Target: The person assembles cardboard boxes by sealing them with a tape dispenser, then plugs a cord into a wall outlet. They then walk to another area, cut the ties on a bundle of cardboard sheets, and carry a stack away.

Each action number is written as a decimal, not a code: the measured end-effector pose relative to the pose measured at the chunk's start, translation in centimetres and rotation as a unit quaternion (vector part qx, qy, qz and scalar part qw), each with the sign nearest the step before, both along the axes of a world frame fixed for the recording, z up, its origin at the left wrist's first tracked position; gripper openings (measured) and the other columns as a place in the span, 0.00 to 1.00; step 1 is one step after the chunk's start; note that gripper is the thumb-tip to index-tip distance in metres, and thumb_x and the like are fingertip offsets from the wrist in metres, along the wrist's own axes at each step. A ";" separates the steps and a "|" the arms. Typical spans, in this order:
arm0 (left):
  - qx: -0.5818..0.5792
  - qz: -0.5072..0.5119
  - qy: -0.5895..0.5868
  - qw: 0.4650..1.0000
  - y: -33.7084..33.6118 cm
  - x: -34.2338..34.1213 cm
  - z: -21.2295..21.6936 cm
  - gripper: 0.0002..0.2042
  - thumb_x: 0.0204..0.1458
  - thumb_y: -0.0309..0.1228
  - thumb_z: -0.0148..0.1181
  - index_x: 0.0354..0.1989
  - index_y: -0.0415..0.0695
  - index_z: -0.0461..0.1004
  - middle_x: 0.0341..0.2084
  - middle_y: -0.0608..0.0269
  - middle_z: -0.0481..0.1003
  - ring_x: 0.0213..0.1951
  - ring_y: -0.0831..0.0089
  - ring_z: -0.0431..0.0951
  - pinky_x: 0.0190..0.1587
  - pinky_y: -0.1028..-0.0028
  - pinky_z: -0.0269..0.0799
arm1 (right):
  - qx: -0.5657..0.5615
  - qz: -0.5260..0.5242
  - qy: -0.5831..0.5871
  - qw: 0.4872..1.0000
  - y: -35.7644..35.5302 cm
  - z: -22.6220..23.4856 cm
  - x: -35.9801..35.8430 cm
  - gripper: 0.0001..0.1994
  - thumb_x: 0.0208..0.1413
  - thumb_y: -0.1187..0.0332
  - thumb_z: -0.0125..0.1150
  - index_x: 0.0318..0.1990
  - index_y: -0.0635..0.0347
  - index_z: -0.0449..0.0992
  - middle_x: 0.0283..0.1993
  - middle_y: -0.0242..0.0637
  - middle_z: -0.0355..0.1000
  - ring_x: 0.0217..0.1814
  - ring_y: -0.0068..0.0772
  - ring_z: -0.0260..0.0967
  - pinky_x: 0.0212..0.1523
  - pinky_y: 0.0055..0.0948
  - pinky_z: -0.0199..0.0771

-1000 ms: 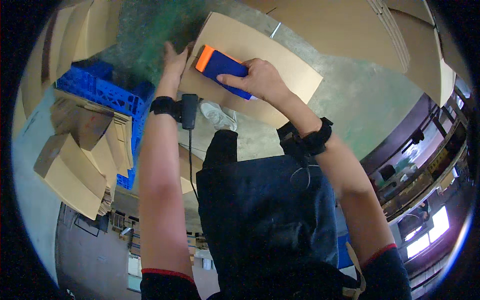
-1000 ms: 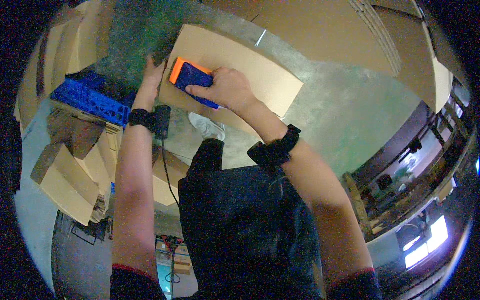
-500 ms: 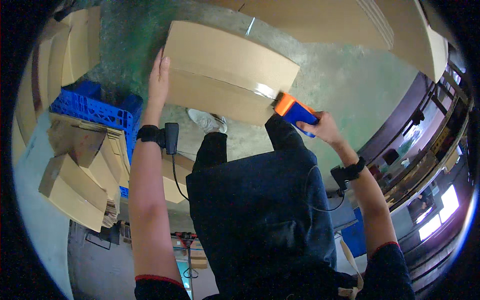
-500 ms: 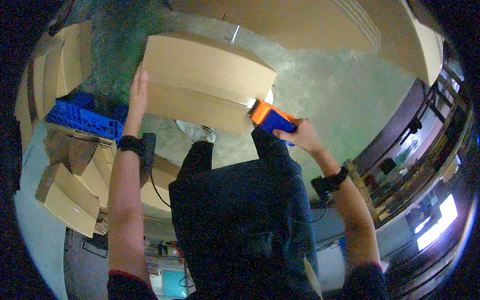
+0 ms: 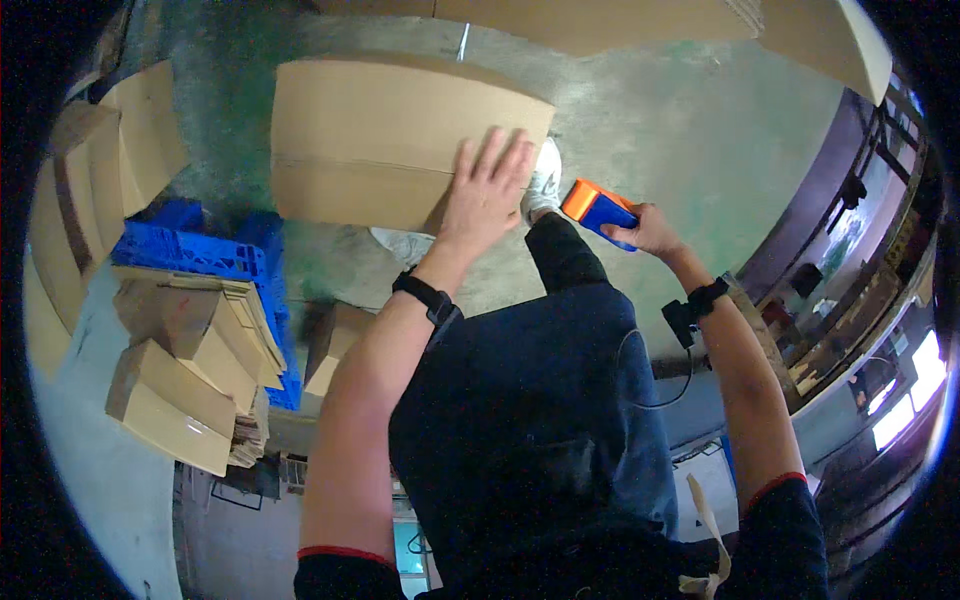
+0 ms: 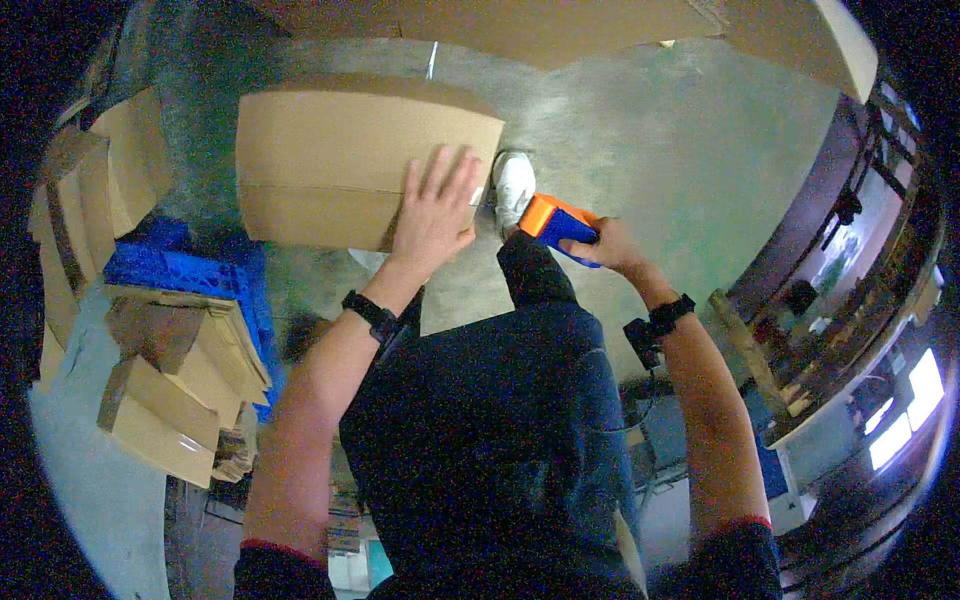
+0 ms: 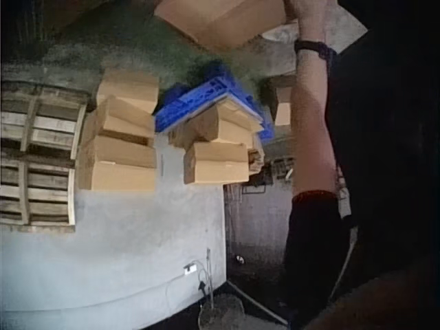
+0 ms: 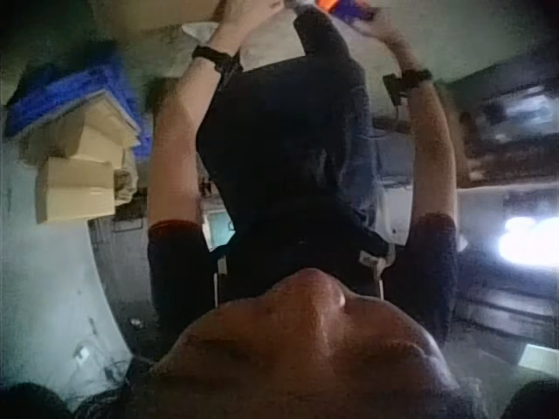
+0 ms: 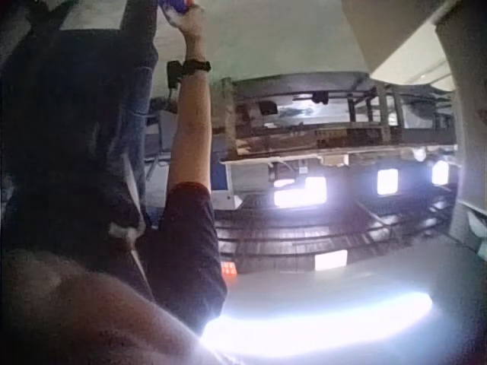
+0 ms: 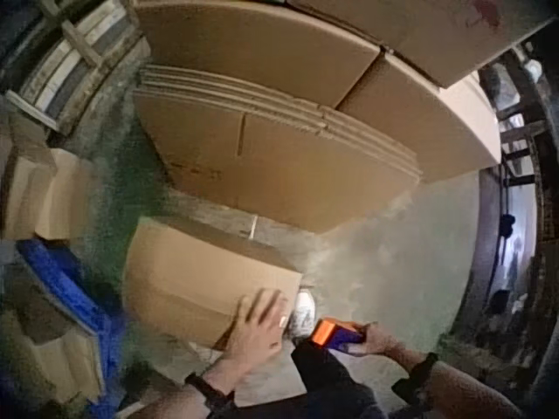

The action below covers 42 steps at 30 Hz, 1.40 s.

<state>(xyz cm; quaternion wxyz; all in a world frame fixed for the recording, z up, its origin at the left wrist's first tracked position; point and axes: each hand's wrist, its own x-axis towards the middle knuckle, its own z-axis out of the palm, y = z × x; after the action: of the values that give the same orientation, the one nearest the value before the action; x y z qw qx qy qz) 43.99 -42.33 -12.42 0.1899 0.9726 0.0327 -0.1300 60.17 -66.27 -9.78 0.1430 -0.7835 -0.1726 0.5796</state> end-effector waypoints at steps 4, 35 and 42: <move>0.090 -0.203 -0.021 0.975 -1.3 1.2 -0.5 0.22 0.45 0.36 0.54 0.51 0.47 0.72 0.59 0.66 0.62 0.67 0.64 0.47 0.68 0.57 0.37 | -0.108 0.078 -0.081 0.988 4.6 -2.4 -2.9 0.33 0.42 0.35 0.57 0.33 0.63 0.79 0.29 0.51 0.75 0.32 0.51 0.74 0.34 0.41 0.73; -0.199 0.712 -0.560 0.374 34.9 -15.3 35.9 0.34 0.57 0.60 0.31 0.60 0.46 0.60 0.54 0.60 0.67 0.56 0.64 0.66 0.57 0.61 0.61 | 0.363 -0.341 0.130 0.857 37.5 28.4 -9.2 0.14 0.56 0.65 0.61 0.45 0.64 0.73 0.40 0.30 0.74 0.41 0.20 0.68 0.45 0.24 0.69; -0.259 0.578 -0.637 0.439 50.0 -9.1 34.5 0.28 0.60 0.52 0.33 0.55 0.42 0.65 0.51 0.57 0.68 0.54 0.61 0.66 0.58 0.59 0.60 | 0.490 -0.382 0.000 0.783 48.5 26.1 -5.7 0.25 0.56 0.62 0.57 0.58 0.62 0.59 0.54 0.37 0.65 0.58 0.32 0.61 0.59 0.36 0.59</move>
<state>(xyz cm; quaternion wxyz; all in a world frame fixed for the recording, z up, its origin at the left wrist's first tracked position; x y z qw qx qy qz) 34.91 7.63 22.06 0.4316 0.4419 0.4220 0.6636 54.48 -17.72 16.34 0.7176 -0.6095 -0.1200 0.3148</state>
